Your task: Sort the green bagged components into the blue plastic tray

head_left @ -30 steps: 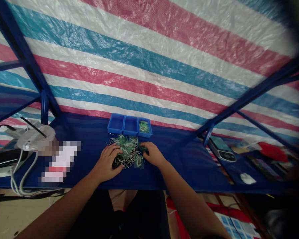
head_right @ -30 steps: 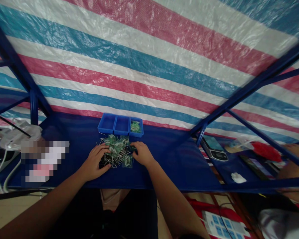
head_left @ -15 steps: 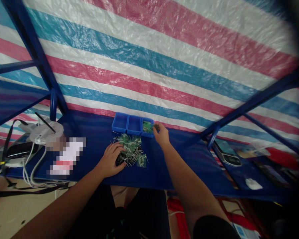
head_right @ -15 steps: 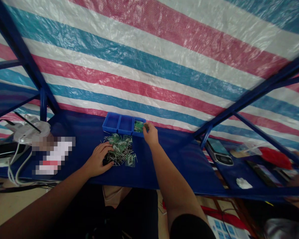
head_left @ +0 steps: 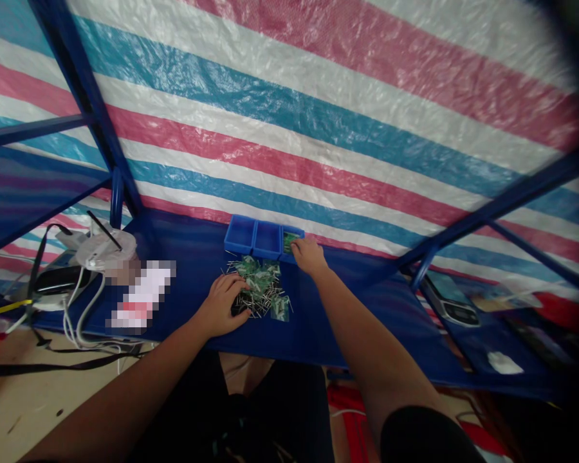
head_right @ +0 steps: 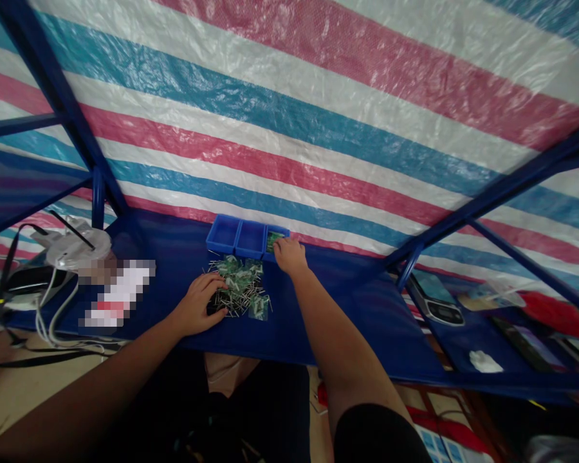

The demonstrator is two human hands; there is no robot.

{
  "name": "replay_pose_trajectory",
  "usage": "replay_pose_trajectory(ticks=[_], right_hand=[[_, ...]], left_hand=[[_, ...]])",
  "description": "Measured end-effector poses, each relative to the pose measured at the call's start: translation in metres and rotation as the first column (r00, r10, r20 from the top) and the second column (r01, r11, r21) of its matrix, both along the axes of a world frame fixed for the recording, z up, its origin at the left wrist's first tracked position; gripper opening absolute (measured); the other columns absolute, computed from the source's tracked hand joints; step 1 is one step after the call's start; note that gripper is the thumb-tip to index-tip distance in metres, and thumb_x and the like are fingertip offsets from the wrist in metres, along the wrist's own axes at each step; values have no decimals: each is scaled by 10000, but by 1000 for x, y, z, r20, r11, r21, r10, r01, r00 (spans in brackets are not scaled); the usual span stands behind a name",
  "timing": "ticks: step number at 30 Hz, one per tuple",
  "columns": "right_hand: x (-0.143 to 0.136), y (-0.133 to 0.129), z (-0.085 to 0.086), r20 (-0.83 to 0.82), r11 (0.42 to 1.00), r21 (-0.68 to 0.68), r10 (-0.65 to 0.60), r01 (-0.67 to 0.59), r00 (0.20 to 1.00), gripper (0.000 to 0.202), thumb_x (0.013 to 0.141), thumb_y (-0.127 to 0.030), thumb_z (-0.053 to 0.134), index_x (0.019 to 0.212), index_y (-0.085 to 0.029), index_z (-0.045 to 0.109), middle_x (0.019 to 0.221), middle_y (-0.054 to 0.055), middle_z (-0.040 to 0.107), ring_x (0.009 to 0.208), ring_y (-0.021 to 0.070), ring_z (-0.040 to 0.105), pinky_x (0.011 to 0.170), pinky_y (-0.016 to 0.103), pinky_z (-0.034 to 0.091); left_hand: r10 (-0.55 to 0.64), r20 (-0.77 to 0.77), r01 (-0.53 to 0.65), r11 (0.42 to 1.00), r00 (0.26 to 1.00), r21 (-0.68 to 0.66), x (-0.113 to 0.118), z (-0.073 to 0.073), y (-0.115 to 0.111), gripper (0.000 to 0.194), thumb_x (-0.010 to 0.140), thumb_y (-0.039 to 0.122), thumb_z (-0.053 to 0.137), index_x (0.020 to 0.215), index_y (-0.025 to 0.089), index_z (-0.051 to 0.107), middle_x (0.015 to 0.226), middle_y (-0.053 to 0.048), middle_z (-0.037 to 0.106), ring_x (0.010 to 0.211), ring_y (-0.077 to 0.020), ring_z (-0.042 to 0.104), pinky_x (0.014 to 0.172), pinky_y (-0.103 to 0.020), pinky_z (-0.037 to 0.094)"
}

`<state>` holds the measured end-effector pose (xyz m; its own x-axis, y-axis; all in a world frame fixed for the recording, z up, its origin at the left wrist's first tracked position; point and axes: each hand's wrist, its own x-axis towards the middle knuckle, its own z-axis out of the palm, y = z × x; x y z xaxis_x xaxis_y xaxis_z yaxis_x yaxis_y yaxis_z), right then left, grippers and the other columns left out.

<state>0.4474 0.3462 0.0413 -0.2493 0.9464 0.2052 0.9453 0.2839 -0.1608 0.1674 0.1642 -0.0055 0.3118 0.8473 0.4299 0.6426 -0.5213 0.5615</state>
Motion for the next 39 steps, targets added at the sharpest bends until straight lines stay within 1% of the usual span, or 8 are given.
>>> replay_pose_trajectory(ticks=[3,8,11,15,18,25,29,39], right_hand=[[-2,-9,-8,-48,990,142,21,-14,999,447,1009,-406,442,1382,-190,563,1445,155,563,1339,326,492,1121,530,368],[-1,-19,-30,-63,997,3,81,-81,995,511,1017,-400,411,1489,-207,447,1589,134,413,1489,329,332,1194,672,182],[0,-31,-34,-163,993,101,80,-64,983,524,1008,-384,412,1496,-193,415,1613,142,366,1519,338,268,1185,703,166],[1,-66,-28,-319,961,269,148,-60,936,404,963,-345,501,1324,-171,547,1409,174,558,1373,320,466,1160,583,338],[5,-103,-26,-387,972,177,214,-156,897,222,956,-324,540,1127,-209,622,1133,122,653,1046,259,631,955,435,523],[18,-173,-45,-395,977,37,208,-211,895,295,890,-345,662,1161,-231,629,1114,90,655,1045,272,609,935,442,503],[15,-183,-52,-331,981,55,196,-189,923,360,870,-333,670,1216,-240,631,1179,99,658,1104,299,594,972,482,469],[13,-178,-57,-336,985,64,174,-162,926,90,823,-242,621,908,-261,642,1308,74,668,1207,316,587,999,520,453]], left_hand=[[0,-3,0,1000,1000,-3,0,1,0,491,776,352,704,1231,252,551,1311,-107,563,1299,-317,484,1115,-517,357],[5,-12,-5,1000,1000,-9,0,0,1,497,771,360,709,1230,253,553,1306,-109,563,1291,-319,491,1116,-524,356],[10,-12,-10,1000,1000,2,0,-1,1,503,763,360,712,1227,250,551,1304,-114,565,1282,-326,498,1108,-530,364],[11,-3,-11,1000,1000,18,0,0,0,491,752,332,716,1206,249,549,1295,-111,573,1280,-323,499,1109,-526,365],[14,2,-14,1000,1000,18,1,0,0,484,743,314,716,1194,254,550,1294,-107,575,1280,-321,500,1110,-525,366],[13,-10,-13,1000,1000,27,2,0,0,499,733,303,723,1198,252,548,1295,-106,568,1285,-316,493,1114,-520,361],[18,-25,-18,1000,1000,25,2,1,0,493,735,303,720,1194,247,551,1296,-107,563,1282,-314,492,1107,-513,367],[32,-26,-31,999,999,13,1,1,-2,509,735,313,716,1213,253,553,1277,-110,561,1272,-334,496,1098,-543,374]])
